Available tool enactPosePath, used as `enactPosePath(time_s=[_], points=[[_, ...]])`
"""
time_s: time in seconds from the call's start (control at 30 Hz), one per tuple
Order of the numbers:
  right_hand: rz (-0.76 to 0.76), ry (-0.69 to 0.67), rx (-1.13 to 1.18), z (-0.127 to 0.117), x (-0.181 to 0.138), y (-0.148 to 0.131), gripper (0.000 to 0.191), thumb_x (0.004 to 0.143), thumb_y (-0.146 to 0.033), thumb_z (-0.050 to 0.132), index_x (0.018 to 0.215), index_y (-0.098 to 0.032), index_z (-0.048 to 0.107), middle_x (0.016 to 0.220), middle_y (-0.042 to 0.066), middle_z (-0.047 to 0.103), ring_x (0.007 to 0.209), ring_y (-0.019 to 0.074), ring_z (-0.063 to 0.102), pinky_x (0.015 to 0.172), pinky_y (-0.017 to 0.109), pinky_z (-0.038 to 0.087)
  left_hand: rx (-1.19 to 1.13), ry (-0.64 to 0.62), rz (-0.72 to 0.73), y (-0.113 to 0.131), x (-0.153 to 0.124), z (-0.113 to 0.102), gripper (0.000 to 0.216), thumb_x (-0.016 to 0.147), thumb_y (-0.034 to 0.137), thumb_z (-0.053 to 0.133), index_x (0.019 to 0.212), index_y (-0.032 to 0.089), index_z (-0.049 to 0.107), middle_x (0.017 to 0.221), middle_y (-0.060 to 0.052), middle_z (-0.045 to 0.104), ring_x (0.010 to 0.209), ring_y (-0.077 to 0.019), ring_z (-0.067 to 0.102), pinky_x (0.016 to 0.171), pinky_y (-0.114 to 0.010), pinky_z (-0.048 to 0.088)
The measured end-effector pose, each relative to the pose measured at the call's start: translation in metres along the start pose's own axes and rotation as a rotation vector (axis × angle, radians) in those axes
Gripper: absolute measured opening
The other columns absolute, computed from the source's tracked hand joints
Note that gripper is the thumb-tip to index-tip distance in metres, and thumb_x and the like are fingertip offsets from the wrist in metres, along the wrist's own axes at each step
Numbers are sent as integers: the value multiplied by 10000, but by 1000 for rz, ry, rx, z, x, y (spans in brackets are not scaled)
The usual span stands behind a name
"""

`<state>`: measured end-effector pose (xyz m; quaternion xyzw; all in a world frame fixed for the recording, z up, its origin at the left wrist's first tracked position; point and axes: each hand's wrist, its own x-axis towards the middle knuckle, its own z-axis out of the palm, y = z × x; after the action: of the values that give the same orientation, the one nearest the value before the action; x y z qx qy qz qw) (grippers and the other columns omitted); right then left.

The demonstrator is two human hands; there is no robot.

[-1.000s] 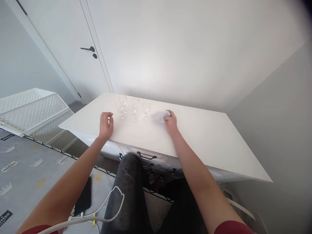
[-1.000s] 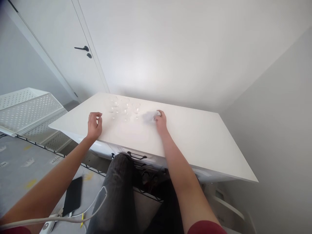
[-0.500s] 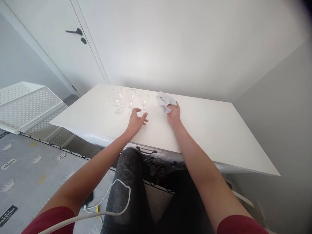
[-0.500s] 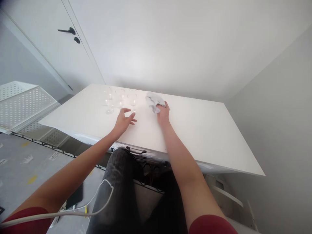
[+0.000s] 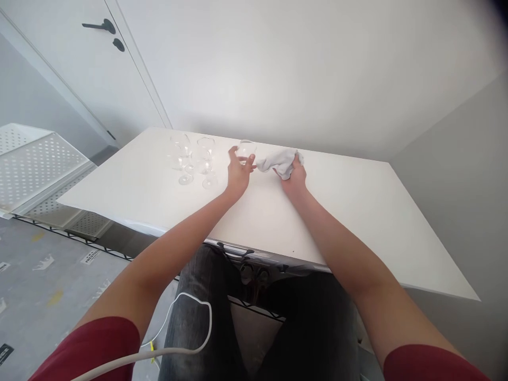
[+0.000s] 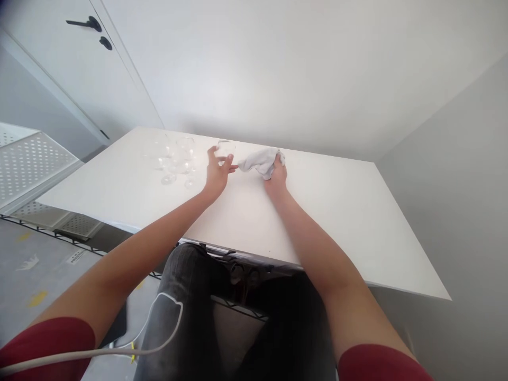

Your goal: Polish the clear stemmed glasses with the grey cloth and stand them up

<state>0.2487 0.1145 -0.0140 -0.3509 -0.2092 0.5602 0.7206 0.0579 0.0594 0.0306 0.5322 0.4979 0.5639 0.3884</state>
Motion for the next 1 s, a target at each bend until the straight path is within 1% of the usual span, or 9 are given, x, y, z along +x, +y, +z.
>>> enactPosePath(time_s=[0.13, 0.2, 0.27, 0.4, 0.5, 0.6, 0.67, 0.83, 1.0], points=[[-185, 58, -112, -17, 12, -14, 315, 1048, -514, 598, 1283, -306, 628, 1423, 46, 709, 1256, 211, 731, 1008, 440, 654, 161, -183, 297, -23, 47, 26, 679, 996, 605, 740, 1582, 339, 523, 1376, -134, 668, 958, -232, 803, 768, -323, 651], [-284, 97, -179, -22, 17, -15, 370, 1054, -555, 562, 1318, -299, 597, 1462, 56, 673, 1338, 207, 693, 1074, 442, 626, 236, -251, 424, -35, 62, 34, 644, 945, 635, 789, 1500, 348, 631, 1322, -120, 683, 1042, -265, 794, 795, -329, 637], [-399, 62, -280, -23, 19, -12, 454, 1054, -620, 549, 1356, -282, 572, 1491, 77, 636, 1401, 195, 653, 1156, 413, 577, 269, -255, 489, -47, 71, 37, 651, 909, 646, 822, 1470, 353, 667, 1300, -112, 675, 1085, -282, 779, 828, -337, 634], [-521, -39, -400, -20, 11, -7, 447, 1082, -667, 502, 1313, -290, 566, 1438, 72, 639, 1367, 192, 663, 1185, 388, 554, 321, -285, 522, -61, 76, 38, 668, 898, 578, 861, 1504, 388, 654, 1269, -99, 627, 951, -225, 729, 853, -354, 645], [-447, -126, -478, -17, -5, -9, 400, 1091, -650, 516, 1270, -299, 583, 1363, 50, 666, 1319, 203, 691, 1160, 412, 574, 351, -307, 548, -61, 75, 38, 711, 917, 477, 865, 1574, 398, 606, 1245, -92, 565, 877, -186, 669, 842, -351, 654], [-447, -269, -499, -12, -19, -13, 265, 1080, -553, 605, 1190, -312, 606, 1316, 29, 691, 1334, 198, 672, 1158, 390, 565, 349, -294, 530, -56, 72, 38, 690, 954, 448, 819, 1598, 413, 571, 1249, -88, 519, 840, -163, 629, 758, -298, 656], [-423, -322, -475, -9, -25, -16, 187, 1063, -475, 653, 1158, -323, 599, 1289, 18, 706, 1327, 191, 658, 1141, 371, 564, 341, -299, 503, -52, 69, 37, 631, 1011, 473, 745, 1606, 407, 546, 1252, -95, 512, 887, -174, 643, 730, -274, 656], [-413, -364, -551, -6, -38, -20, 206, 1033, -430, 707, 1144, -317, 575, 1119, -5, 673, 1170, 196, 664, 1084, 392, 573, 351, -317, 513, -44, 63, 31, 497, 1093, 614, 546, 1539, 395, 573, 1224, -110, 545, 1168, -254, 650, 733, -273, 667], [-462, -408, -604, -7, -48, -21, 290, 994, -397, 764, 1209, -312, 590, 1091, -20, 621, 1057, 175, 668, 1003, 386, 604, 326, -368, 552, -43, 61, 23, 591, 1074, 759, 410, 1420, 348, 659, 1223, -118, 554, 1080, -250, 681, 770, -310, 654]])
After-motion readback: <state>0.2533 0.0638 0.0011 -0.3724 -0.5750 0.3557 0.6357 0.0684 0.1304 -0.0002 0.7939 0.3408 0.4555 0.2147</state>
